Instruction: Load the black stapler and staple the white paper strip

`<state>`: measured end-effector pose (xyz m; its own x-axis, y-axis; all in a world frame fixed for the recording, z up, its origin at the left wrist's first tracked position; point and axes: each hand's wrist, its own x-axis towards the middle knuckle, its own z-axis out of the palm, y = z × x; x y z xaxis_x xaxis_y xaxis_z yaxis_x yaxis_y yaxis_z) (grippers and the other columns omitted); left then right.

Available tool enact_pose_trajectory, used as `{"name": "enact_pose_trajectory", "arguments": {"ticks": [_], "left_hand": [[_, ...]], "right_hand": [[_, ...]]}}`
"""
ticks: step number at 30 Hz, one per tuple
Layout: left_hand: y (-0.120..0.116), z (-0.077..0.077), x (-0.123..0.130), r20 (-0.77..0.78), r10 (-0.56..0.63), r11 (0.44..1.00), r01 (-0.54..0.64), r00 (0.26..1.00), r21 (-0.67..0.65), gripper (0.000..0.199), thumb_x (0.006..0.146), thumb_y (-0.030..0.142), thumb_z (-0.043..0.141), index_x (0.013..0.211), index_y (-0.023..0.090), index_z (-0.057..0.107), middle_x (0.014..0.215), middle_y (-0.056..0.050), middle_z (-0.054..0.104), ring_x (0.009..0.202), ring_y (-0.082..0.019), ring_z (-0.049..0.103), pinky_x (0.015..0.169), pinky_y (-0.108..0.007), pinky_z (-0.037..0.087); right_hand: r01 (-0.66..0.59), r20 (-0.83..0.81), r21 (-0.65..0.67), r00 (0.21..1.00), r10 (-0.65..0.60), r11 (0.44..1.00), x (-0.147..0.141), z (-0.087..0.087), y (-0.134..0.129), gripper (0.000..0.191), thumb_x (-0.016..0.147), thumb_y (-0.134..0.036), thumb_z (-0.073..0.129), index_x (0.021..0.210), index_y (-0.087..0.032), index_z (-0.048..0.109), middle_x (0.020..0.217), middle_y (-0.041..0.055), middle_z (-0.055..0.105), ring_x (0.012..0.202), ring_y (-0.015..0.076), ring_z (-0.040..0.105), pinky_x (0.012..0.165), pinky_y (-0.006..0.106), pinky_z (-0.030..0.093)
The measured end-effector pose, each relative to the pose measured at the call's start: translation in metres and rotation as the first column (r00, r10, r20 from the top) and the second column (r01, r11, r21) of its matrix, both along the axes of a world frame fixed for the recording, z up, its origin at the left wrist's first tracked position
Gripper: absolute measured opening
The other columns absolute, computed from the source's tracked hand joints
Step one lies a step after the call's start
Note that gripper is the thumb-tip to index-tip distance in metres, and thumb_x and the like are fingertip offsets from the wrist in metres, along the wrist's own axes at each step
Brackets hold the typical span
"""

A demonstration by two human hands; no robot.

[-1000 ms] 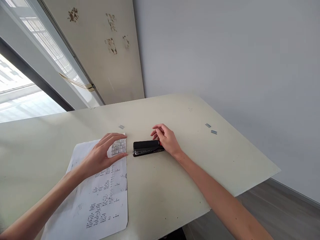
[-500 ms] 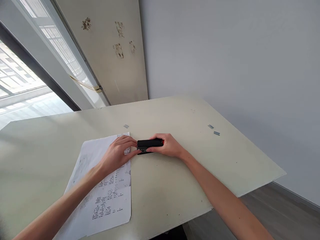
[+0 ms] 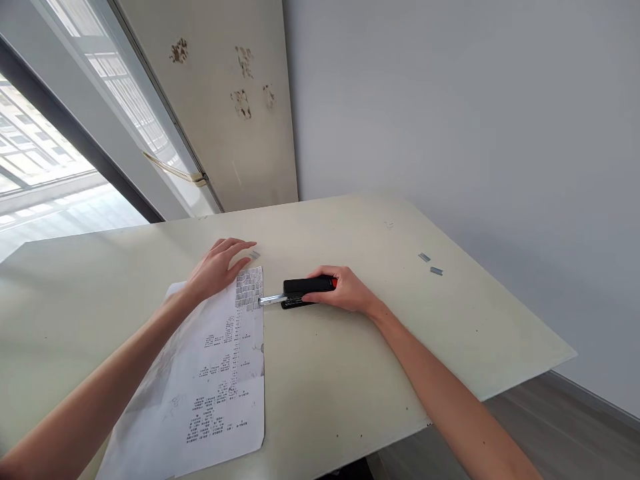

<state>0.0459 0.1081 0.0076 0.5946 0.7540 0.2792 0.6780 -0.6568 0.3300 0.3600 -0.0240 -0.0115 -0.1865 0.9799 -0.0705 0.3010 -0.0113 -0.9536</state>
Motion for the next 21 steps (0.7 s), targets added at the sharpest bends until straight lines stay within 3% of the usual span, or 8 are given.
{"name": "enact_pose_trajectory", "arguments": {"ticks": [4,8,13,17,21], "left_hand": [[0.023,-0.007,0.004,-0.031,0.014,0.999,-0.015,0.999,-0.042,0.041,0.100,0.056,0.048,0.111,0.026,0.074,0.125,-0.011,0.070,0.122,-0.034,0.058,0.108,-0.055,0.046],[0.018,-0.006,0.001,0.012,0.047,0.997,-0.046,0.999,-0.062,0.041,0.102,0.057,0.047,0.102,0.023,0.071,0.113,-0.011,0.073,0.107,-0.030,0.065,0.096,-0.046,0.052],[-0.013,0.004,0.001,0.151,0.123,0.979,-0.095,0.981,-0.178,0.040,0.108,0.051,0.039,0.114,0.021,0.065,0.100,-0.008,0.076,0.090,-0.023,0.071,0.085,-0.037,0.055],[-0.046,0.013,0.006,0.310,0.140,0.922,-0.010,0.940,-0.387,0.043,0.106,0.055,0.046,0.124,0.021,0.065,0.091,-0.004,0.073,0.088,-0.022,0.072,0.082,-0.035,0.058],[-0.074,0.018,0.009,0.285,0.090,0.913,0.036,0.954,-0.407,0.039,0.105,0.055,0.053,0.126,0.026,0.070,0.091,-0.003,0.074,0.084,-0.021,0.071,0.077,-0.035,0.058]], "right_hand": [[-0.006,0.010,0.011,1.000,0.005,1.000,0.000,0.000,0.000,0.044,0.073,-0.056,0.091,0.102,-0.026,0.077,0.097,0.0016,0.073,0.086,0.0206,0.064,0.074,0.032,0.049],[-0.017,0.005,0.013,1.000,0.017,1.000,0.000,0.000,0.001,0.043,0.074,-0.056,0.090,0.102,-0.027,0.077,0.097,0.0017,0.073,0.086,0.0211,0.064,0.073,0.033,0.049],[-0.016,0.026,0.015,1.000,0.015,1.000,0.000,0.000,0.002,0.043,0.075,-0.057,0.089,0.104,-0.027,0.076,0.094,0.0014,0.072,0.084,0.0213,0.063,0.073,0.033,0.049],[-0.015,0.042,0.001,0.999,0.015,1.000,0.001,0.000,0.002,0.043,0.076,-0.057,0.088,0.105,-0.027,0.076,0.094,0.0008,0.072,0.083,0.0206,0.062,0.072,0.033,0.048],[-0.015,0.050,0.003,0.999,0.015,1.000,0.001,0.000,0.001,0.042,0.077,-0.057,0.087,0.104,-0.027,0.076,0.093,0.0005,0.072,0.082,0.0204,0.062,0.071,0.032,0.048]]}}
